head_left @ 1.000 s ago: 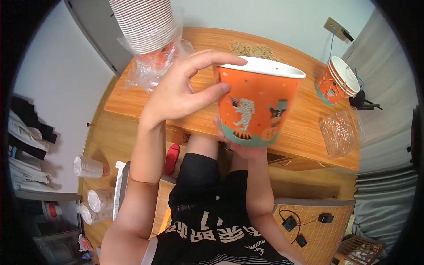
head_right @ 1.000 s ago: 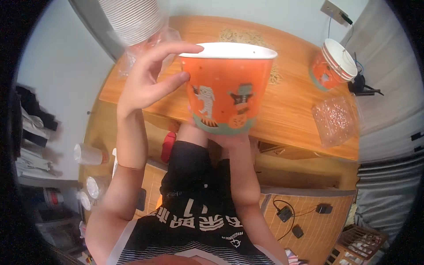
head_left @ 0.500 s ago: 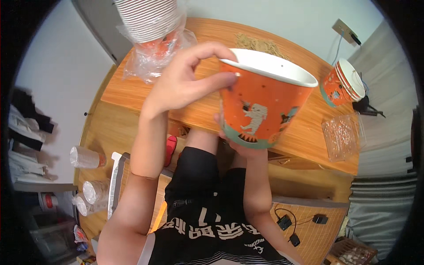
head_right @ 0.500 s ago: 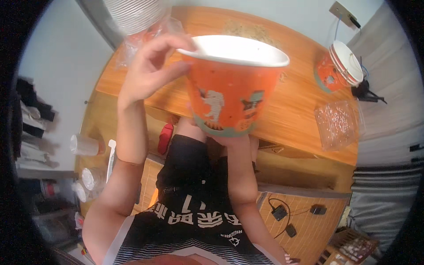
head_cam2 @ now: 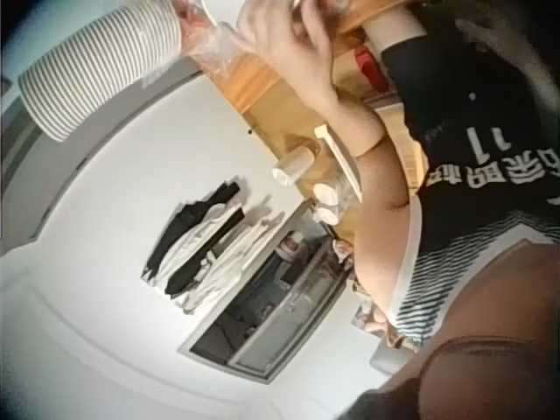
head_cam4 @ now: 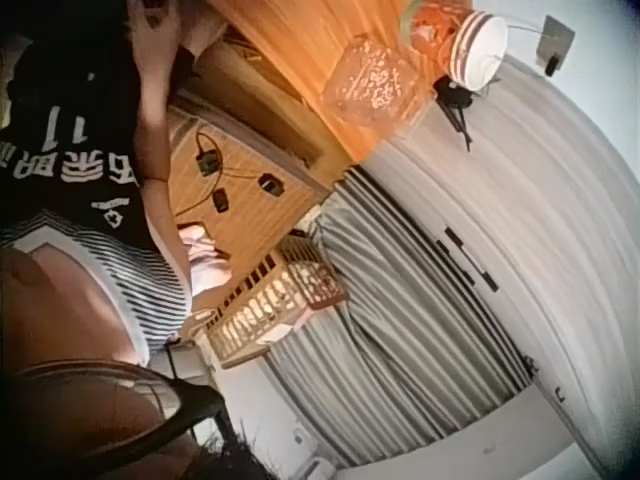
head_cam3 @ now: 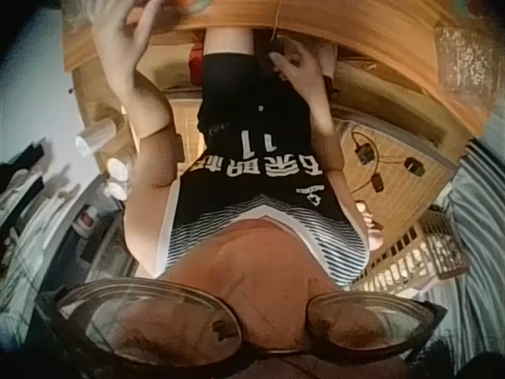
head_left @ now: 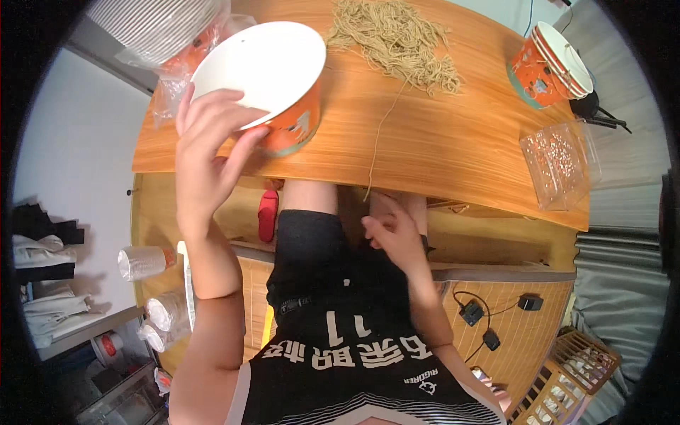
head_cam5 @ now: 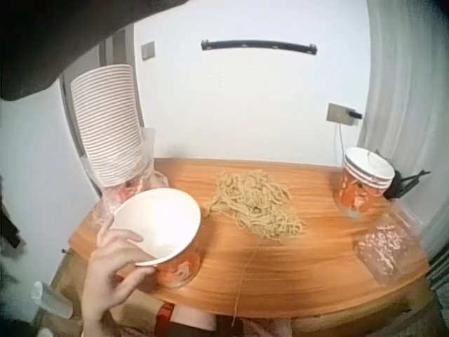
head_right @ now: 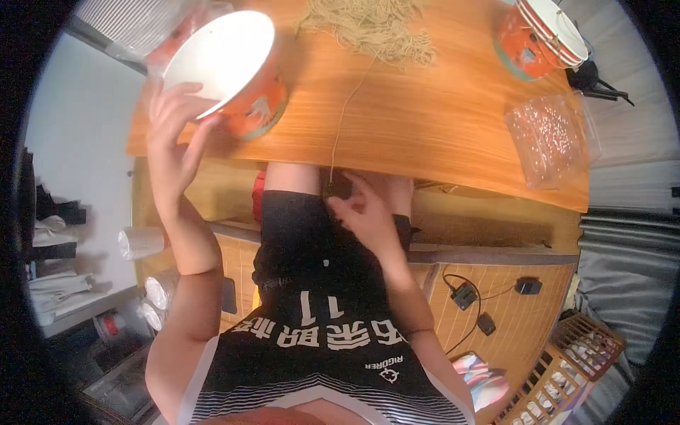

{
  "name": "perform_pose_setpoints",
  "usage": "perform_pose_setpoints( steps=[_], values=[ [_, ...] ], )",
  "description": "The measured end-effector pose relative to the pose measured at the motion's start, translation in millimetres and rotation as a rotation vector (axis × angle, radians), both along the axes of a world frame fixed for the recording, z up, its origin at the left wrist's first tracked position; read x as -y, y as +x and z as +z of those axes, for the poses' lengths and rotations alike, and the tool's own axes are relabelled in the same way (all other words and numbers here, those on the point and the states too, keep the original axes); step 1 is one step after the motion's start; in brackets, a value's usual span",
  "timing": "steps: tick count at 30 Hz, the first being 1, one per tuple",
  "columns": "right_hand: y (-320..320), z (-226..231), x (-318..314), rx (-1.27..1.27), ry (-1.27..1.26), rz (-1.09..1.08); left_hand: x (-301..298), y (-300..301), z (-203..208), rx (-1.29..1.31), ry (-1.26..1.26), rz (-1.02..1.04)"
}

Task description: Tying string handles to decorative paper buckets.

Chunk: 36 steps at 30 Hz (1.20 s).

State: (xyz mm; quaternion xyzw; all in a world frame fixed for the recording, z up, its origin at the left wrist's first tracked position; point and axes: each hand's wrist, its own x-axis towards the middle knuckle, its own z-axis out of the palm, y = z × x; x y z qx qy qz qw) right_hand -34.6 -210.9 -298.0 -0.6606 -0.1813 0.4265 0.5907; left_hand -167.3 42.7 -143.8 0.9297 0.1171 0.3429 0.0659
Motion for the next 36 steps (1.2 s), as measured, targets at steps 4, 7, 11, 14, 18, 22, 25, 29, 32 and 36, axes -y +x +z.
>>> perform_pose_setpoints(
  steps=[4, 7, 11, 14, 18, 22, 25, 29, 32, 36],
  values=[
    [-10, -4, -27, -0.189, 0.243, -0.071, 25, 15, -10, 0.281, -0.056, -0.027],
    [-24, 10, -19, -0.033, 0.172, -0.040, 58, -13, -65, 0.623, -0.433, -0.017],
    [-43, 27, 15, 0.530, 0.246, 0.204, 118, -16, -84, 0.074, -1.182, -0.116],
    [-44, 29, 30, 0.642, 0.328, 0.366, 135, -6, -96, -0.043, -1.911, -0.589],
    [-35, 19, 39, 0.821, 0.062, 0.598, 132, 4, -74, 0.050, -2.131, -0.695],
    [-23, 15, 44, 0.730, 0.126, 0.496, 109, 14, -40, 0.364, -1.810, -0.692],
    [-11, 10, 55, 0.753, 0.046, 0.503, 91, 12, -3, 0.434, -1.586, -0.780],
    [11, 15, 72, 0.760, 0.014, 0.445, 62, -5, 48, 0.502, -1.226, -0.770],
    [22, 53, 79, 0.590, -0.010, 0.302, 37, -9, 66, 0.579, -0.732, -0.530],
    [40, 112, 61, 0.920, 0.120, 0.257, -9, -60, 75, 0.532, -0.524, -0.226]
  ],
)
